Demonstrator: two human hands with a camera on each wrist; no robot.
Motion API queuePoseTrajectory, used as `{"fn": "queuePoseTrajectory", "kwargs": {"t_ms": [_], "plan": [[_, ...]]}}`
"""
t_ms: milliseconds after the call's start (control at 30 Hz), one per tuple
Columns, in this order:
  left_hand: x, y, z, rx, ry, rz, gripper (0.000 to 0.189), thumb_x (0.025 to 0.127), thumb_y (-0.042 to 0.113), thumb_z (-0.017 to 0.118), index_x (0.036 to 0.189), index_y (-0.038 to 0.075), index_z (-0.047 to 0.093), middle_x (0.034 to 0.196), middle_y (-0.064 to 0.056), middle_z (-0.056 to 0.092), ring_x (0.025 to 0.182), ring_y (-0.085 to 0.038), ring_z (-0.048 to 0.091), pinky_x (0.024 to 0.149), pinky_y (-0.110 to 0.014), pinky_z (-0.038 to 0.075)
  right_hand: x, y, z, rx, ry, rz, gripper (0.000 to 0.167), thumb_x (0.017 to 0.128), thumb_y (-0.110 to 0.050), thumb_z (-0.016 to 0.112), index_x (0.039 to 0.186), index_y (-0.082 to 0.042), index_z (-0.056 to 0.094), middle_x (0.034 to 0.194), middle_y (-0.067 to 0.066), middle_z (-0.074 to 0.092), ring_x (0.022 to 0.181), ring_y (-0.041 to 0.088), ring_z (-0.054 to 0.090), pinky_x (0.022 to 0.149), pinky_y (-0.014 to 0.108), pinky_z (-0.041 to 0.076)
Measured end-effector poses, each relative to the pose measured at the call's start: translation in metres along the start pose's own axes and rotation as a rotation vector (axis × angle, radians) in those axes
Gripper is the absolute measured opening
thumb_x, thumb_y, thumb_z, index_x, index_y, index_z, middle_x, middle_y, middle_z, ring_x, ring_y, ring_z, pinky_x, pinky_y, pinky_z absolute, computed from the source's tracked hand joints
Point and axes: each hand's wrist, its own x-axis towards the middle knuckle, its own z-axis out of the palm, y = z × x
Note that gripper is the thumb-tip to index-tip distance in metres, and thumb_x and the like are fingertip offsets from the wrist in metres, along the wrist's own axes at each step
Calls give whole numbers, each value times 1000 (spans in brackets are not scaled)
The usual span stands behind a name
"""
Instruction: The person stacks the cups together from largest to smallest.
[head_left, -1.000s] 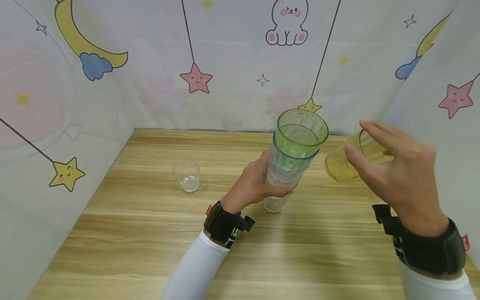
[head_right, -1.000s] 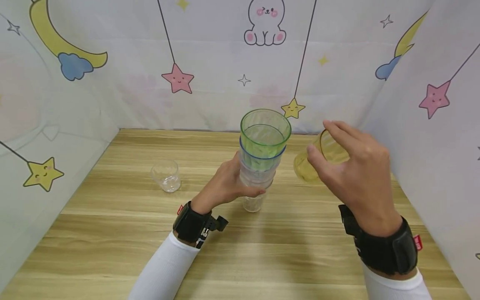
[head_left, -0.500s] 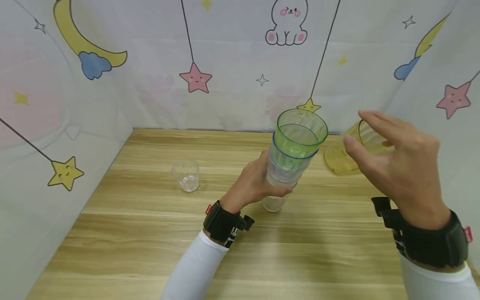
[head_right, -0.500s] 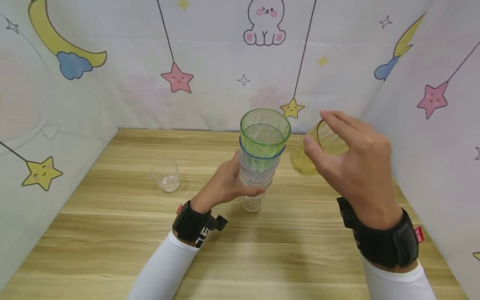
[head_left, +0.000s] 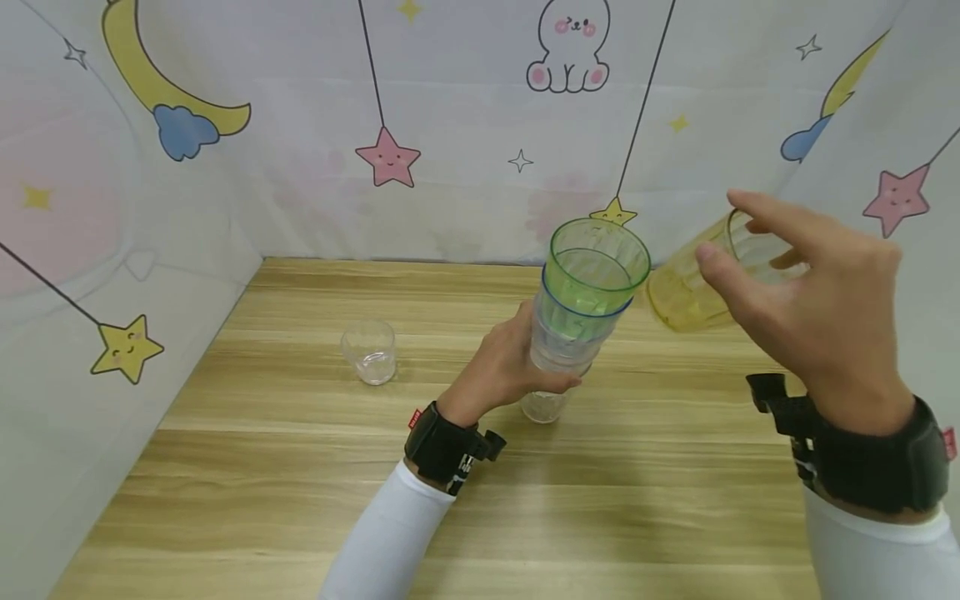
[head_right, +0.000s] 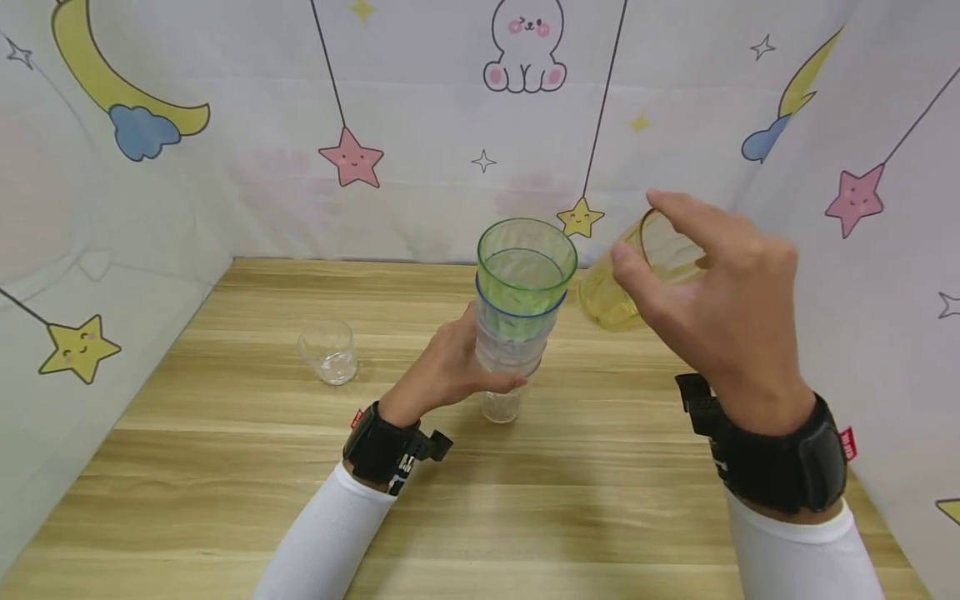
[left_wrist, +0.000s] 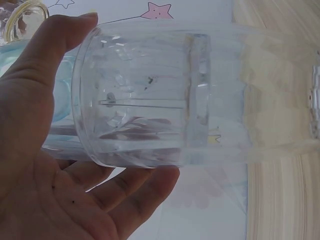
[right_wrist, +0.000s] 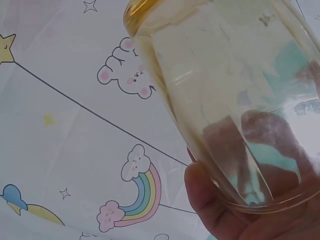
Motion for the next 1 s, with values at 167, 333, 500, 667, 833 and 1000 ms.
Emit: {"fn": "queuePoseTrajectory", "kwargs": {"t_ms": [167, 333, 500, 667, 833, 1000], "plan": [[1, -1, -1, -6, -2, 8, 94, 72, 29, 93, 145, 14, 37, 125, -1, 59, 113, -16, 58, 91, -40, 51, 6, -6, -2, 9, 18, 55, 45, 79, -24, 78, 120, -5, 75, 90, 27, 71, 87, -23, 48, 72, 6, 34], [1, -1, -1, -9, -1, 11, 94, 72, 29, 93, 146, 14, 37, 125, -1, 59, 112, -16, 58, 91, -39, 51, 11, -8, -3, 12, 26, 79, 45, 79, -26, 78, 121, -8, 75, 88, 28, 71, 87, -22, 50, 71, 7, 35], [1, -1, 0, -15, 2, 14, 95, 72, 28, 93, 147, 15, 36, 125, -1, 59, 113, -16, 58, 91, -39, 51, 16, -9, -5, 13, 31, 65, 46, 80, -30, 77, 122, -10, 75, 90, 28, 71, 88, -19, 51, 71, 8, 36], [1, -2, 0, -18, 2, 18, 95, 72, 28, 93, 147, 16, 36, 126, 0, 59, 113, -16, 58, 91, -39, 51, 19, -10, -7, -8, 25, 58, 47, 82, -32, 76, 124, -11, 74, 97, 26, 72, 89, -21, 48, 71, 8, 35], [0, -1, 0, -20, 0, 19, 92, 73, 28, 93, 145, 16, 37, 124, 0, 60, 112, -15, 58, 91, -39, 51, 22, -10, -8, -28, 15, 59, 47, 84, -34, 75, 126, -12, 73, 107, 22, 72, 91, -22, 46, 72, 8, 34], [-1, -1, 0, -25, 0, 14, 92, 73, 28, 93, 145, 16, 37, 125, 0, 59, 112, -15, 58, 92, -39, 51, 27, -10, -10, -43, 12, 66, 47, 86, -35, 74, 127, -13, 72, 112, 19, 72, 92, -23, 46, 72, 8, 34]]}}
